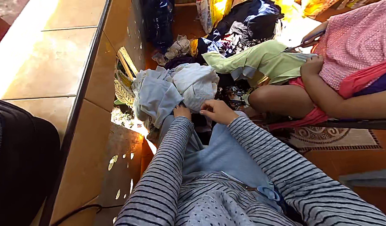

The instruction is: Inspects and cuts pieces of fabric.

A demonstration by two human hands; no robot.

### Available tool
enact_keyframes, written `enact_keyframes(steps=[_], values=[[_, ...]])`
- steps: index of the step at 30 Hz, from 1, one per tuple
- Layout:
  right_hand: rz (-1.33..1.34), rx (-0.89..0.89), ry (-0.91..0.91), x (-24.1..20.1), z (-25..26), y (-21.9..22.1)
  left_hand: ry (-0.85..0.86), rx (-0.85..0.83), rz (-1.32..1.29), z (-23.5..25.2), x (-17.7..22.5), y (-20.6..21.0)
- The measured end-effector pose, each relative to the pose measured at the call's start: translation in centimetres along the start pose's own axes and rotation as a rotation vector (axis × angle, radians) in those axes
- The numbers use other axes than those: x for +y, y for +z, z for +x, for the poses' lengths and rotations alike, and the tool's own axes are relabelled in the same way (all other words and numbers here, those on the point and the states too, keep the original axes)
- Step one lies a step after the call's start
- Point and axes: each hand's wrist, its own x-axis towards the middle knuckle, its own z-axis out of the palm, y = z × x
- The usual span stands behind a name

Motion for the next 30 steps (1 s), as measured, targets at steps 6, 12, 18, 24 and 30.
enact_keyframes(steps=[6, 12, 18, 24, 30], values=[[0.049, 0.092, -0.104, 1.7, -11.1, -1.2, 0.195, 0.079, -0.483, 2.1, -6.4, -5.2], [0.177, 0.34, 0.026, 4.5, -16.0, 1.4, 0.274, 0.269, -0.537, -1.3, -12.1, -9.9], [0.14, 0.372, 0.025, 3.7, -16.7, 2.8, 0.084, 0.28, -0.88, -1.2, -12.6, -6.1], [0.255, 0.258, -0.008, 1.8, -17.1, 2.9, 0.233, 0.019, -1.069, -4.2, -9.0, -7.5], [0.3, 0.237, -0.077, -2.6, -12.3, 2.9, 0.52, 0.102, -1.17, -12.6, -3.9, -14.8]])
